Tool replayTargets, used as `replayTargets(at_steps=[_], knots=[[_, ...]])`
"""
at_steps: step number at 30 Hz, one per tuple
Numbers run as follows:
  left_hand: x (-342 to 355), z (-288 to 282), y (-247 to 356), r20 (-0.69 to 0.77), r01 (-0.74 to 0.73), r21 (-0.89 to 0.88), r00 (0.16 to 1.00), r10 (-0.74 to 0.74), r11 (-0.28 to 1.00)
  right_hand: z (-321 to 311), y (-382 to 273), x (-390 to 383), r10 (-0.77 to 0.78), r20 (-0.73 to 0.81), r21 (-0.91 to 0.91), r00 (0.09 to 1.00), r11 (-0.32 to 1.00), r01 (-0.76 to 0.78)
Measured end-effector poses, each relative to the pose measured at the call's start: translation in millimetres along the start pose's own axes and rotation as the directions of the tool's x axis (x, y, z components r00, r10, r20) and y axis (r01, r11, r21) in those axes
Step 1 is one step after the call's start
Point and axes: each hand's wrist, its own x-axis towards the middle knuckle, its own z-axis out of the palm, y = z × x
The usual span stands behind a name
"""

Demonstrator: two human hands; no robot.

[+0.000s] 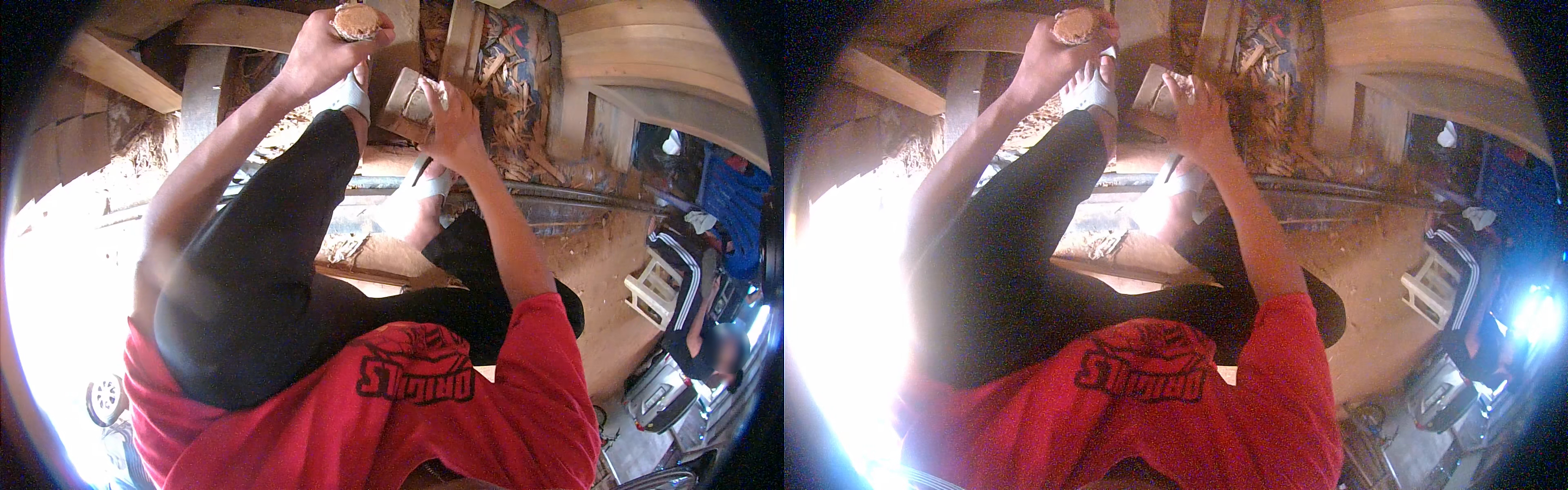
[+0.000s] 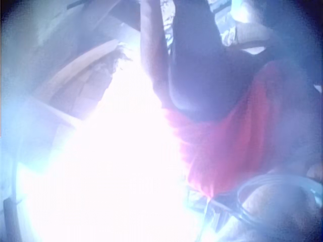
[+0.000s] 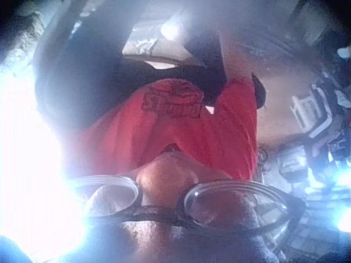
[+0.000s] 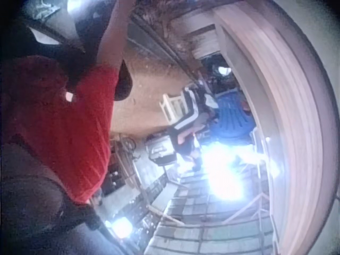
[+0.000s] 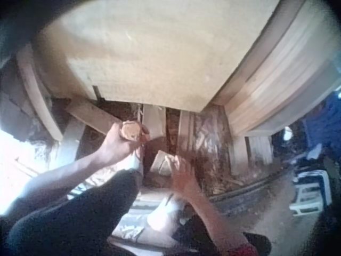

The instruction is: The person uses a hammer to drive a chisel into a wooden block, repeatedly striking and adjusting the wood. They remove small wood pieces and continue shaping the block with the chisel and hammer.

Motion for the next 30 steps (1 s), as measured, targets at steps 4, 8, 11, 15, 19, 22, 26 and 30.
replayTargets(at_steps=[4, 8, 11, 15, 19, 22, 26, 30], knots=[[-1, 1, 0, -0.016, -0.044, 0.019, 0.999, 0.045, 0.999, -13, 26, -4, -0.121, 0.015, -0.01, 0.993, 0.993, 0.121], [2, -4, -2, -0.005, -0.059, 0.006, 0.998, 0.059, 0.998, 0, 26, -16, 0.015, 0.041, 0.013, 0.999, 1.0, -0.015], [3, -5, -1, 0.018, 0.082, 0.016, 0.996, -0.082, 0.997, 7, 29, -10, -0.031, -0.032, 0.061, 0.999, 0.998, 0.033], [2, 2, 6, -0.021, -0.015, 0.04, 1.0, 0.015, 0.999, -3, 44, 7, -0.198, -0.08, 0.009, 0.977, 0.98, 0.199], [1, 5, 11, 0.017, 0.049, -0.055, 0.999, -0.048, 0.997, -8, 40, 8, -0.235, -0.093, 0.008, 0.968, 0.972, 0.236], [2, 15, 6, 0.055, 0.068, -0.213, 0.997, -0.057, 0.975, -2, 31, 0, -0.074, 0.033, 0.048, 0.997, 0.996, 0.073], [-2, 43, -10, 0.087, 0.034, -0.178, 0.996, -0.018, 0.983, 8, 29, -8, 0.014, 0.009, 0.118, 1.0, 0.993, -0.015], [-1, 72, -24, 0.011, 0.056, -0.316, 0.998, -0.055, 0.947, 11, 31, -9, 0.008, -0.005, 0.147, 1.0, 0.989, -0.007]])
